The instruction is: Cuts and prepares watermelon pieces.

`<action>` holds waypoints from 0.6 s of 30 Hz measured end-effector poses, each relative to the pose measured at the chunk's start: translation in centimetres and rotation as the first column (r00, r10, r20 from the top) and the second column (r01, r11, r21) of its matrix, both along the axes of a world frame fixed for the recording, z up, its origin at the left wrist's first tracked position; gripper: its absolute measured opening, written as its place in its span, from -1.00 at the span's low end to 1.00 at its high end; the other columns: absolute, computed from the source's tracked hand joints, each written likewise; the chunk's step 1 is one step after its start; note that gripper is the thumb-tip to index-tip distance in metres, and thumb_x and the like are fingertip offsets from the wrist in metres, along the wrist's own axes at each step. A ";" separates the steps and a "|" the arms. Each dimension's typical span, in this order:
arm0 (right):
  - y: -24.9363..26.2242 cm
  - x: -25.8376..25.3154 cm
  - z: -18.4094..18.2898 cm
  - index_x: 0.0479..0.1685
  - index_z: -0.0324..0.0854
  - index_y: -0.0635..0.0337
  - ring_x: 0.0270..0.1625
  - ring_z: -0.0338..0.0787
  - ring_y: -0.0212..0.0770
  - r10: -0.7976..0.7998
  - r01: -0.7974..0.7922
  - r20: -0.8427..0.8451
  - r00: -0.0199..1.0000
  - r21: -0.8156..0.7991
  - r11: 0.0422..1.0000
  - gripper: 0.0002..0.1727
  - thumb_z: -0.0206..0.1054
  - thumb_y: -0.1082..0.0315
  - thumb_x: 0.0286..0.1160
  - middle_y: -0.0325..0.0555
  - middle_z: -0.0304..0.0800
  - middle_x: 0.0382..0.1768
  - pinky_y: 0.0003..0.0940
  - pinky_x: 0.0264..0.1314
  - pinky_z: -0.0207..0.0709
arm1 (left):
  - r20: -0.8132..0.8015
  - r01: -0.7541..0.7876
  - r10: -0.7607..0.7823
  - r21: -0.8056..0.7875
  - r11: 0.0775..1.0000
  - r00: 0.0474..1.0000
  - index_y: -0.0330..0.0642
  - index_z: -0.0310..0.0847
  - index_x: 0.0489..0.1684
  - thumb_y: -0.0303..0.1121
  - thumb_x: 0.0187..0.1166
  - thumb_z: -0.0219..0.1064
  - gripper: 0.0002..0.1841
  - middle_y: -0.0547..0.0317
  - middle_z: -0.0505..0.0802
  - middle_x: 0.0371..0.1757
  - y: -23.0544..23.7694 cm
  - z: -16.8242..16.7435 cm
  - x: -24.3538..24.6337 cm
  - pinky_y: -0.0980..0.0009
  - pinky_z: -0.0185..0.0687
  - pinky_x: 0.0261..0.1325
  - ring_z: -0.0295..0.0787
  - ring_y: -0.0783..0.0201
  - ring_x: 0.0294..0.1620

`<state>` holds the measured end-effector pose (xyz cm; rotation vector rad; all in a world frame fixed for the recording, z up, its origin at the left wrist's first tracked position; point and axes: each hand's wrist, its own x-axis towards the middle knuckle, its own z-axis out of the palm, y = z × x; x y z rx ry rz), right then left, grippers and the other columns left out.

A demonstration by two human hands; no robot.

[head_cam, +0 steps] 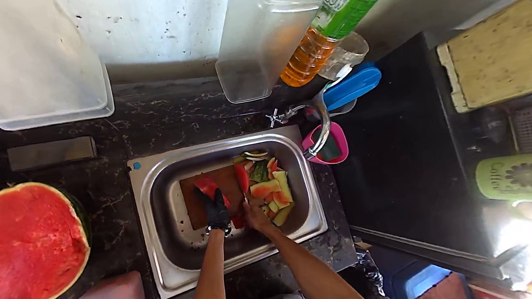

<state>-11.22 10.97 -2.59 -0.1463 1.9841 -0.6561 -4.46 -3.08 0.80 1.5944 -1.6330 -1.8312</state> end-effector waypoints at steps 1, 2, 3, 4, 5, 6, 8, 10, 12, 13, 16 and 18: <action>0.3 -0.4 0.1 0.47 0.46 0.37 -0.10 0.76 0.06 -0.010 0.010 0.010 1.000 -0.002 1.000 -0.35 -0.29 -0.02 0.95 0.23 0.73 -0.07 0.03 0.08 0.64 | 0.010 0.011 -0.011 -0.005 1.000 1.000 -0.32 -0.56 0.88 -0.29 0.79 0.17 -0.11 -0.39 0.09 0.84 -0.1 0.1 0.0 0.12 0.10 0.81 0.14 -0.10 0.82; 0.8 -0.7 0.2 0.48 0.46 0.36 -0.14 0.75 0.04 -0.017 0.017 0.010 1.000 -0.008 1.000 -0.35 -0.29 -0.03 0.95 0.21 0.73 -0.10 0.02 0.04 0.64 | 0.014 0.018 -0.018 -0.010 1.000 1.000 -0.31 -0.55 0.88 -0.29 0.80 0.16 -0.11 -0.39 0.10 0.84 -0.1 0.2 0.0 0.12 0.09 0.81 0.14 -0.09 0.83; 1.1 -1.0 0.7 0.48 0.45 0.35 -0.17 0.73 0.03 -0.026 0.027 0.008 1.000 -0.017 1.000 -0.35 -0.27 -0.03 0.95 0.20 0.71 -0.12 0.00 0.01 0.63 | 0.007 0.023 -0.023 -0.011 1.000 1.000 -0.32 -0.55 0.88 -0.29 0.80 0.16 -0.12 -0.40 0.09 0.84 -0.1 0.3 0.0 0.12 0.07 0.82 0.12 -0.09 0.83; 1.2 -1.2 1.5 0.50 0.44 0.35 -0.14 0.73 0.03 -0.020 0.020 0.003 1.000 -0.012 1.000 -0.36 -0.26 -0.03 0.95 0.20 0.71 -0.10 0.01 0.05 0.63 | -0.018 0.020 -0.020 -0.003 1.000 1.000 -0.32 -0.56 0.88 -0.29 0.81 0.13 -0.13 -0.39 0.06 0.85 -0.1 0.3 0.1 0.13 0.05 0.83 0.08 -0.08 0.85; 1.0 -1.1 2.5 0.49 0.45 0.34 -0.06 0.74 0.06 0.011 -0.011 -0.008 1.000 0.006 1.000 -0.36 -0.24 -0.03 0.94 0.22 0.71 -0.05 0.03 0.13 0.60 | -0.054 0.012 -0.012 0.005 1.000 0.998 -0.32 -0.56 0.88 -0.30 0.83 0.07 -0.17 -0.38 0.02 0.86 -0.1 0.3 0.3 0.14 0.01 0.85 0.03 -0.07 0.87; 0.5 -1.0 4.1 0.53 0.45 0.36 0.13 0.77 0.15 0.064 -0.063 -0.017 0.998 0.029 0.998 -0.34 -0.22 -0.04 0.94 0.30 0.75 0.09 0.13 0.31 0.57 | -0.098 -0.006 0.008 0.018 1.000 0.995 -0.33 -0.54 0.88 -0.32 0.85 0.00 -0.22 -0.37 -0.01 0.87 -0.2 0.5 0.4 0.15 -0.05 0.87 -0.02 -0.06 0.88; -0.9 0.4 7.3 0.47 0.50 0.35 0.22 0.77 0.19 0.163 -0.159 -0.079 0.983 0.054 0.986 -0.34 -0.20 -0.06 0.92 0.31 0.77 0.11 0.19 0.38 0.55 | -0.124 0.001 0.007 0.057 0.998 0.992 -0.33 -0.51 0.89 -0.32 0.90 -0.14 -0.31 -0.31 -0.06 0.89 -0.3 1.6 1.0 0.19 -0.13 0.89 -0.09 -0.01 0.90; -2.3 2.5 9.9 0.37 0.55 0.31 0.14 0.80 0.17 0.226 -0.217 -0.129 0.966 0.080 0.973 -0.37 -0.21 -0.06 0.92 0.25 0.79 -0.01 0.17 0.28 0.59 | -0.109 0.004 0.006 0.090 0.996 0.994 -0.30 -0.41 0.90 -0.30 0.92 -0.18 -0.35 -0.25 -0.02 0.90 -0.3 2.5 1.6 0.18 -0.13 0.89 -0.09 0.02 0.91; -3.3 4.1 11.3 0.34 0.57 0.28 0.14 0.83 0.16 0.287 -0.269 -0.150 0.946 0.127 0.955 -0.38 -0.20 -0.06 0.91 0.23 0.81 -0.02 0.17 0.24 0.62 | -0.147 -0.012 0.023 0.077 0.997 0.989 -0.27 -0.30 0.91 -0.27 0.91 -0.18 -0.37 -0.24 0.07 0.88 -0.2 1.1 1.7 0.17 -0.06 0.87 0.00 0.03 0.88; -3.4 4.7 11.5 0.31 0.58 0.27 0.14 0.83 0.16 0.301 -0.279 -0.155 0.941 0.149 0.949 -0.38 -0.20 -0.07 0.91 0.22 0.81 -0.01 0.16 0.23 0.63 | -0.172 -0.025 0.034 0.052 0.998 0.985 -0.32 -0.15 0.87 -0.28 0.91 -0.17 -0.40 -0.29 0.17 0.83 -0.1 0.0 1.7 0.16 0.01 0.85 0.10 0.01 0.84; -3.3 5.6 11.4 0.28 0.59 0.28 0.13 0.84 0.16 0.301 -0.272 -0.180 0.937 0.169 0.947 -0.40 -0.19 -0.05 0.92 0.22 0.80 -0.01 0.15 0.21 0.65 | -0.111 0.025 -0.012 0.122 0.992 0.994 -0.33 -0.04 0.83 -0.32 0.91 -0.16 -0.46 -0.22 0.23 0.82 -1.1 0.7 1.4 0.19 0.03 0.81 0.13 0.08 0.82; -3.3 5.6 11.4 0.28 0.58 0.25 0.12 0.85 0.16 0.315 -0.284 -0.185 0.931 0.177 0.942 -0.40 -0.20 -0.06 0.92 0.20 0.82 -0.04 0.15 0.19 0.66 | -0.166 -0.017 0.023 0.037 0.999 0.986 -0.26 -0.27 0.91 -0.26 0.91 -0.16 -0.37 -0.22 0.06 0.89 0.0 -0.5 1.6 0.13 -0.09 0.88 -0.03 0.01 0.89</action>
